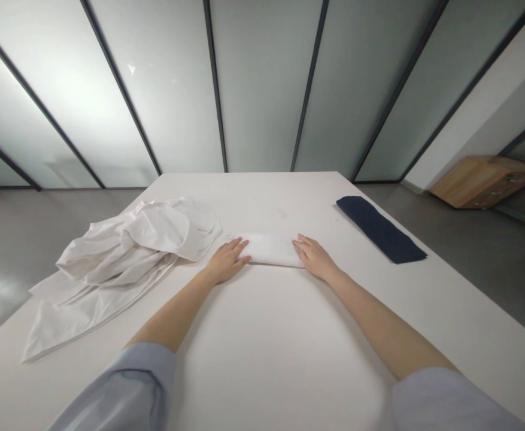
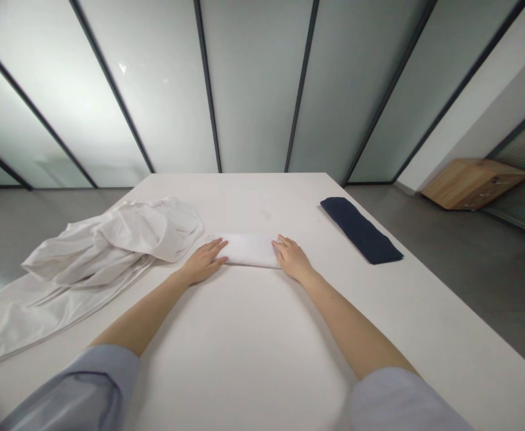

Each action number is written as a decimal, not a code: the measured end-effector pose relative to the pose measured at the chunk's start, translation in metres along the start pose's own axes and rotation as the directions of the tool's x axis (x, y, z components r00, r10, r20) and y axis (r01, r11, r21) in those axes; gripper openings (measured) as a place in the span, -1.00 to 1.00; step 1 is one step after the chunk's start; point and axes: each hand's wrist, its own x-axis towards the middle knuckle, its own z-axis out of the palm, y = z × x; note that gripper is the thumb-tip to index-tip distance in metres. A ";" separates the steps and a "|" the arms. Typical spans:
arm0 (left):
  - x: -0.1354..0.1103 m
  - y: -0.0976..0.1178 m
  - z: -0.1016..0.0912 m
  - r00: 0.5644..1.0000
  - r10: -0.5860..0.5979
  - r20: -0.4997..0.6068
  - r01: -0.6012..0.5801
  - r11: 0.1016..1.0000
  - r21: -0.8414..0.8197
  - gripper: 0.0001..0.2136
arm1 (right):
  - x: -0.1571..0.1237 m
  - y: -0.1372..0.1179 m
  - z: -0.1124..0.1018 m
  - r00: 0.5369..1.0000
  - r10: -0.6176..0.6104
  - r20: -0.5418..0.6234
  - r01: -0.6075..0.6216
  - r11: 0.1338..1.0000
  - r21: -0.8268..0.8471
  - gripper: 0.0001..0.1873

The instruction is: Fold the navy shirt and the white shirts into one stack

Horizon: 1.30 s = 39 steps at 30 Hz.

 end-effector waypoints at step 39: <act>-0.002 -0.034 0.001 0.907 -0.278 -0.315 0.180 0.934 -0.309 -0.51 | 0.071 -0.078 -0.043 0.822 0.242 0.515 -0.220 0.970 -0.105 -0.70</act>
